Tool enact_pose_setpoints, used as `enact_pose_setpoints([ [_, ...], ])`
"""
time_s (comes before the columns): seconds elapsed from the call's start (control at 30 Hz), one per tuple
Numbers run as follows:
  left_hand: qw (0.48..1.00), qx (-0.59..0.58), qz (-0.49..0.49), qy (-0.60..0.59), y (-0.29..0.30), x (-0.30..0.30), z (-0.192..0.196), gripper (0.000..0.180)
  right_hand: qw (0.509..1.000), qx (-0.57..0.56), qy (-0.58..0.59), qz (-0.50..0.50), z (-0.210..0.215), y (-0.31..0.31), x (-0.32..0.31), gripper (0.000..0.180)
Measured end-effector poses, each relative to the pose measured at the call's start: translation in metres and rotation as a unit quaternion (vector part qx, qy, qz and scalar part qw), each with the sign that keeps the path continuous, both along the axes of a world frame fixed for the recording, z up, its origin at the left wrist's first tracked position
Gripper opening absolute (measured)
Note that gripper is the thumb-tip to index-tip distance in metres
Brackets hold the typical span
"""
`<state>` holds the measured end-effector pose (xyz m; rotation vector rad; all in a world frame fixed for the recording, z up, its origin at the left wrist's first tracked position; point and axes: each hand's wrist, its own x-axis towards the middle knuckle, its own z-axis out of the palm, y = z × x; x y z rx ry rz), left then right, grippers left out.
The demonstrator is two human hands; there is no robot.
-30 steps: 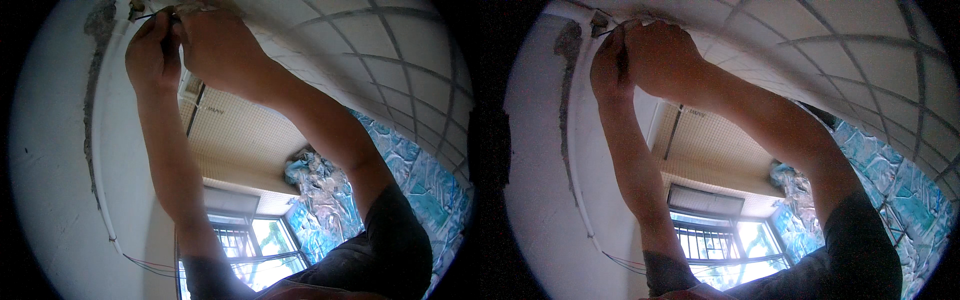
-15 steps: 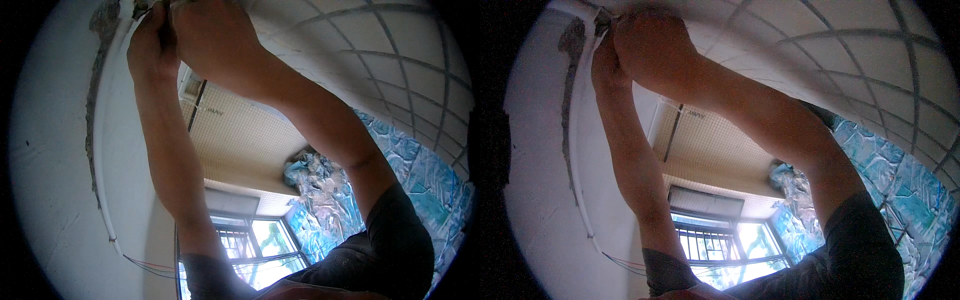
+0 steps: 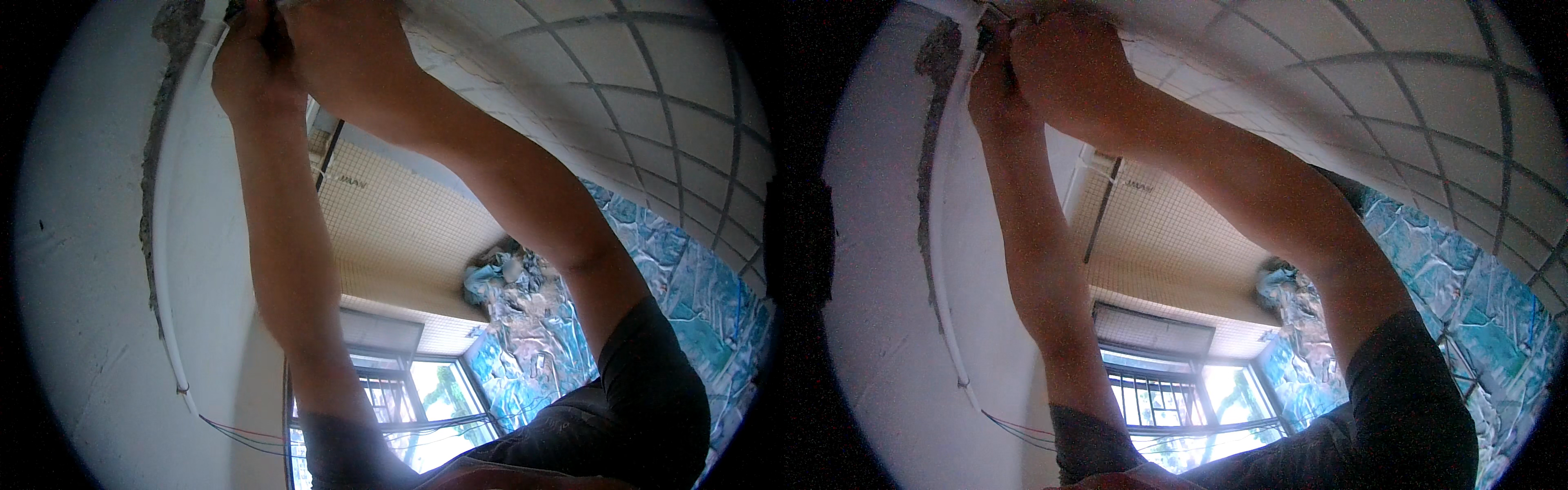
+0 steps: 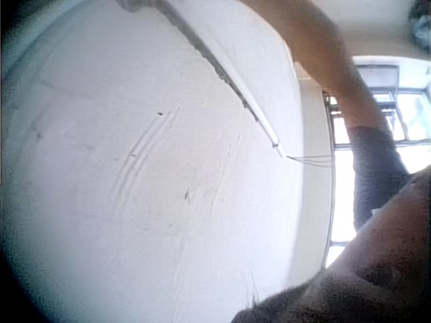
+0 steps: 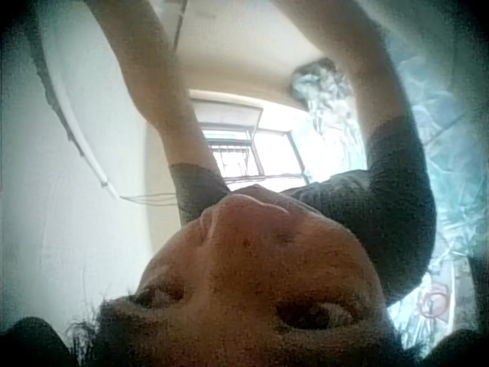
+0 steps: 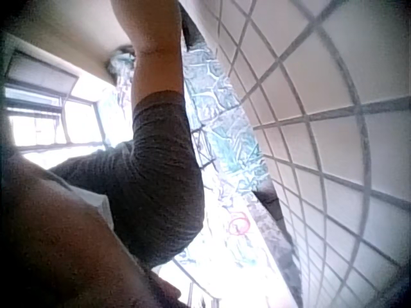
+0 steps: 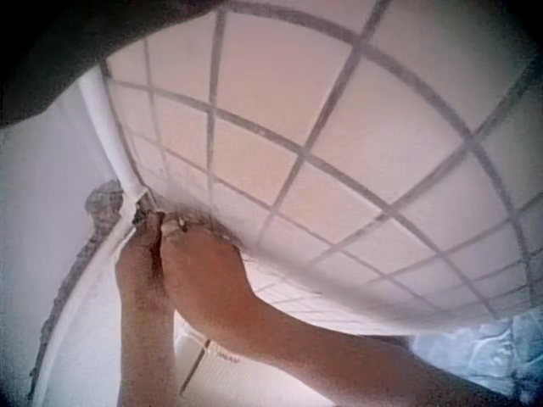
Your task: The person installs electrical wires along the ceiling and wall near a window. They pull and route multiple colored wires, secure them with clips, and adjust their position on a wooden ladder to reach different sections.
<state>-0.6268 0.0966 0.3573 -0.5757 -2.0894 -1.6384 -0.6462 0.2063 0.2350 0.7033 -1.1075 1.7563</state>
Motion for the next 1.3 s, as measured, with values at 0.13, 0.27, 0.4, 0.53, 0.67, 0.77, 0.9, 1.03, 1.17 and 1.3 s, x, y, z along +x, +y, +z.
enact_pose_setpoints([
  [0.13, 0.992, -0.073, 0.077, 0.062, 0.017, 0.002, -0.012, 0.033, 0.999, -0.032, 0.006, -0.035, 0.009, -0.012, -0.004, 0.02],
  [0.27, 0.96, -0.159, 0.197, 0.123, 0.028, 0.017, -0.024, 0.033, 0.999, -0.037, 0.018, -0.035, 0.02, -0.022, -0.004, 0.02],
  [0.4, 0.911, -0.278, 0.237, 0.189, 0.008, 0.024, -0.029, 0.033, 0.988, -0.068, -0.05, 0.128, 0.014, 0.007, 0.018, 0.02],
  [0.53, 0.85, -0.374, 0.276, 0.247, -0.002, 0.046, -0.039, 0.034, 0.983, -0.142, -0.045, 0.103, 0.033, -0.018, 0.003, 0.018],
  [0.67, 0.951, -0.122, 0.253, 0.132, 0.002, 0.08, -0.055, 0.034, 0.98, -0.16, -0.042, 0.109, 0.039, -0.023, 0.0, 0.019],
  [0.77, 0.906, -0.222, 0.34, 0.122, 0.001, 0.126, -0.076, 0.029, 0.985, -0.087, -0.063, 0.133, 0.037, -0.021, 0.006, 0.022],
  [0.9, 0.854, -0.25, 0.444, 0.106, -0.002, 0.191, -0.116, 0.021, 0.978, -0.105, -0.133, -0.122, 0.038, -0.039, 0.005, 0.023],
  [1.03, 0.752, -0.429, 0.481, 0.14, -0.017, 0.275, -0.167, 0.025, 0.972, -0.223, -0.065, 0.04, 0.035, -0.046, -0.004, 0.024],
  [1.17, 0.734, -0.467, 0.485, 0.081, -0.01, 0.358, -0.196, 0.027, 0.953, -0.295, -0.051, 0.04, 0.052, -0.054, 0.005, 0.027],
  [1.3, 0.727, -0.426, 0.537, 0.043, -0.011, 0.394, -0.216, 0.023, 0.949, -0.304, -0.045, 0.064, 0.072, -0.059, -0.008, 0.028],
])
